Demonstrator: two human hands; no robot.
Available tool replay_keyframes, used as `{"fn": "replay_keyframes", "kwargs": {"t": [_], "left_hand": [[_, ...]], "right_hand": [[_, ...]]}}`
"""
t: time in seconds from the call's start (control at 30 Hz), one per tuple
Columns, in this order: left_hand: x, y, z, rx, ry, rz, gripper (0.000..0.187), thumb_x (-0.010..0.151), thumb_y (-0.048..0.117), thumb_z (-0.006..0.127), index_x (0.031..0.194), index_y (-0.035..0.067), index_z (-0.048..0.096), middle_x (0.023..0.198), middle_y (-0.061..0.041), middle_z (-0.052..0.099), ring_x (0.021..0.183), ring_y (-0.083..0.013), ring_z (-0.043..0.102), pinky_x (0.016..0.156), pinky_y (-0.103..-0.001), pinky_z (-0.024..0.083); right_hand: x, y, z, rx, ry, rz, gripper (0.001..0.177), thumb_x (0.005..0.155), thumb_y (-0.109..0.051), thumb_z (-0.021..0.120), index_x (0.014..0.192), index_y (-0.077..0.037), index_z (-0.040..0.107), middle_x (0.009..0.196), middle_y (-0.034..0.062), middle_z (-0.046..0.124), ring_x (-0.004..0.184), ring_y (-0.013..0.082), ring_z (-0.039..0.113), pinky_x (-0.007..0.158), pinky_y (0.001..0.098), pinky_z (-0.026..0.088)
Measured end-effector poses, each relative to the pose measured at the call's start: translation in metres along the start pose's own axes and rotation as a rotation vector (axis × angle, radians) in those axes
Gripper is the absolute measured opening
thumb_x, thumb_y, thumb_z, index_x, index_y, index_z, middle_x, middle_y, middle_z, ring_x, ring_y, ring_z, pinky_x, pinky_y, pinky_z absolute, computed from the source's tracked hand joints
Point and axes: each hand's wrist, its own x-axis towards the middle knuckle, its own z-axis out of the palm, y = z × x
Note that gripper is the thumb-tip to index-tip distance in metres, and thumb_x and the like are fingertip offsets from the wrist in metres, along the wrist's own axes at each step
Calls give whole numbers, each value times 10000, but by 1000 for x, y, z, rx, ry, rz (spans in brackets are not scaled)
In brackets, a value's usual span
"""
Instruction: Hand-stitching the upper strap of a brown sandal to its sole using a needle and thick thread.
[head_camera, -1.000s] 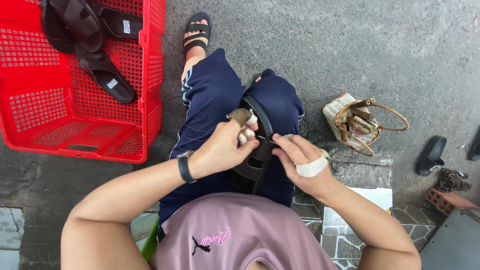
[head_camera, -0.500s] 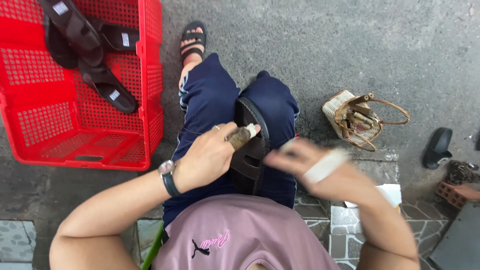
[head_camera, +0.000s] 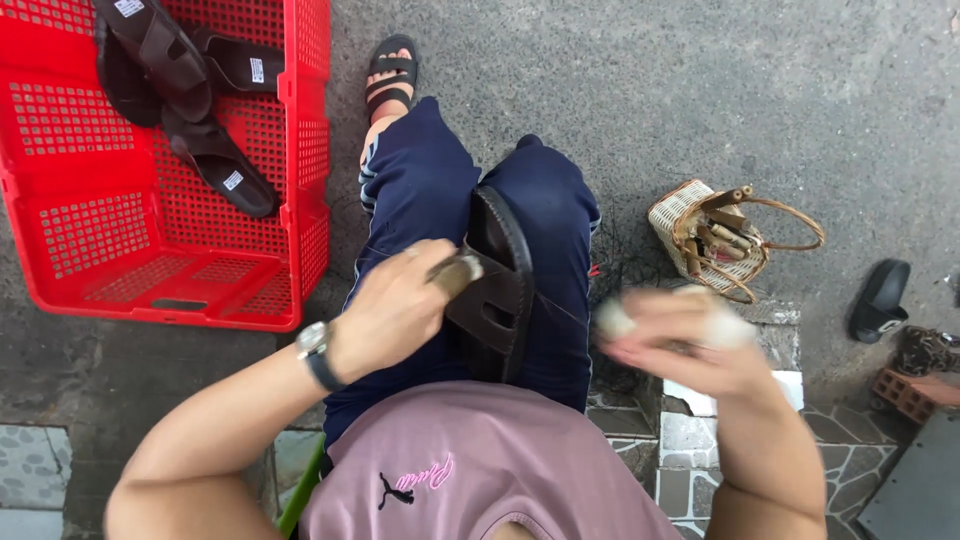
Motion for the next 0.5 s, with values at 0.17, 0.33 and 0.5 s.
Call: {"fn": "replay_keyframes", "kwargs": {"t": [0.17, 0.33, 0.5], "left_hand": [[-49, -93, -60, 325, 212, -419, 424, 773, -99, 439, 1016, 116, 713, 949, -118, 600, 840, -308, 531, 664, -451, 403], [-15, -39, -57, 421, 288, -341, 397, 808, -5, 522, 1177, 82, 639, 1170, -169, 545, 1078, -359, 486, 962, -435, 364], [14, 10, -15, 712, 146, 103, 327, 884, 155, 480, 1123, 49, 677, 1416, -171, 459, 1339, -366, 396, 1125, -462, 317]], "right_hand": [[-91, 67, -67, -238, 564, 417, 59, 945, -49, 640, 1000, -33, 628, 1050, 142, 659, 1033, 229, 662, 996, 331, 544], [-32, 42, -40, -983, 495, 289, 311, 1014, -7, 613, 1324, 13, 597, 1123, 214, 641, 921, 330, 618, 829, 413, 486], [26, 26, 33, -291, 115, 122, 574, 800, -199, 746, 1296, -28, 515, 1296, 131, 587, 1244, 250, 551, 1093, 359, 407]]}}
